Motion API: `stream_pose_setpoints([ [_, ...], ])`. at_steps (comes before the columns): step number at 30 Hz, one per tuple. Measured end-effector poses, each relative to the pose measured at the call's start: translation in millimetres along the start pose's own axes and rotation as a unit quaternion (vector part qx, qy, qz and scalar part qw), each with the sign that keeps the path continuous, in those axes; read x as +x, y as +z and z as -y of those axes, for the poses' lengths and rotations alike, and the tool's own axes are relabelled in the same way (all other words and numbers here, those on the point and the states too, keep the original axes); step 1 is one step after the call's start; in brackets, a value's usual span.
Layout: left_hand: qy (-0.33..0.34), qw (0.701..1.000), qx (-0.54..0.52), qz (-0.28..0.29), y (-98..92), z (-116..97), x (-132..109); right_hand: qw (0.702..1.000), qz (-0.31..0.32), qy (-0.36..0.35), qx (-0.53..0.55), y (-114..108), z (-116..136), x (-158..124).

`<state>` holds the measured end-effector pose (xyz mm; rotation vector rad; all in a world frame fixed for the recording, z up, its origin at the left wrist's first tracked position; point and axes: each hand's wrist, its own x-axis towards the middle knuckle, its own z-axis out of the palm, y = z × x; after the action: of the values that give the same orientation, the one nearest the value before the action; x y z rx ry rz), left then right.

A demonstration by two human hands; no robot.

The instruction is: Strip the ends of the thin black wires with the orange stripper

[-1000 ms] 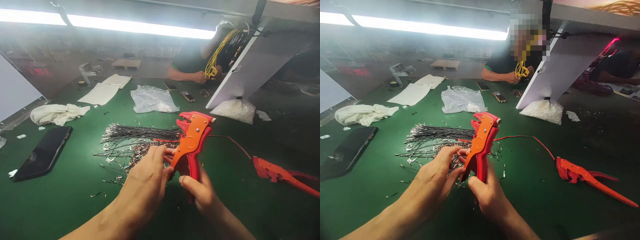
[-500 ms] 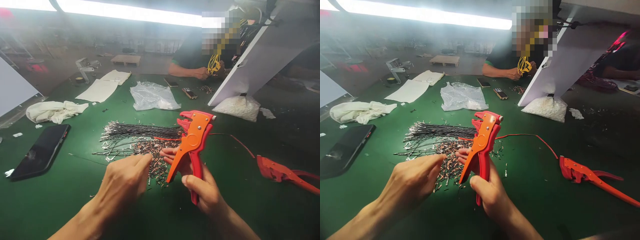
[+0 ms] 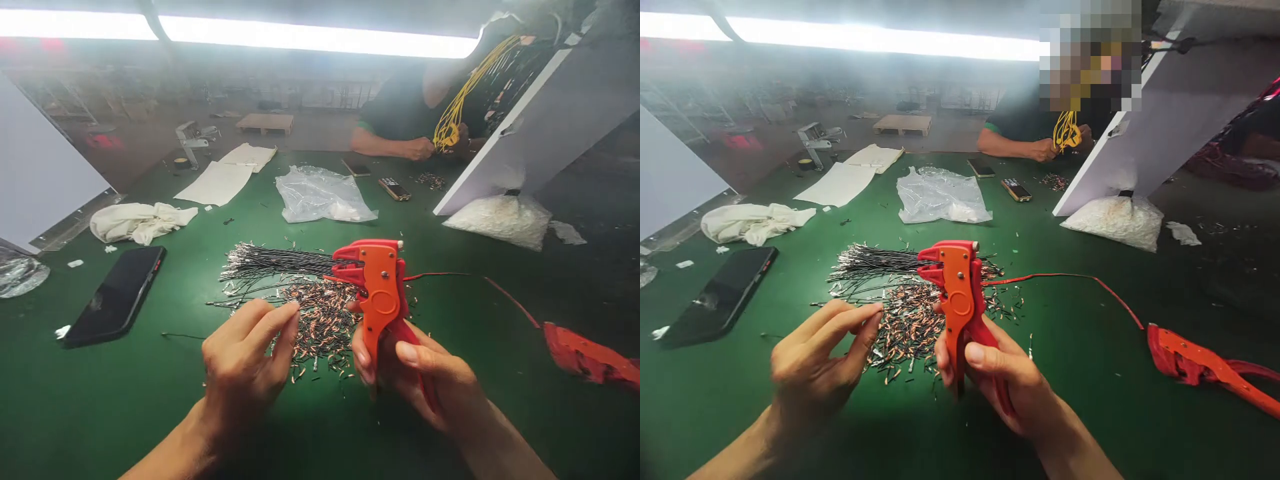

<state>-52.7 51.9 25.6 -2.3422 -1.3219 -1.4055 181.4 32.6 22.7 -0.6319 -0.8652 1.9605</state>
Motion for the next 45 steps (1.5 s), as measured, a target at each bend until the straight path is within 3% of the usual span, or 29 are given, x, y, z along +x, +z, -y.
stream_pose_setpoints([
  [4,-0.014,0.999,0.036,-0.024,-3.7,1,2,0.998,0.041,0.041,0.017,-2,-7,-1],
  [8,-0.023,0.998,0.064,-0.010,-5.7,3,5,0.996,0.060,0.060,0.006,-6,-12,0],
  [13,-0.023,0.999,0.042,-0.016,-5.9,4,3,0.998,0.043,0.037,0.040,-11,-15,2],
  [19,-0.020,0.999,0.029,-0.014,-5.8,2,1,0.993,0.066,0.065,0.079,-11,-21,2],
  [26,-0.017,0.998,0.042,-0.035,-7.5,0,2,0.993,0.067,0.069,0.071,-12,-26,3],
  [45,0.022,0.999,0.043,-0.014,-9.2,-2,-2,0.990,0.087,0.082,0.076,-8,-30,5],
])
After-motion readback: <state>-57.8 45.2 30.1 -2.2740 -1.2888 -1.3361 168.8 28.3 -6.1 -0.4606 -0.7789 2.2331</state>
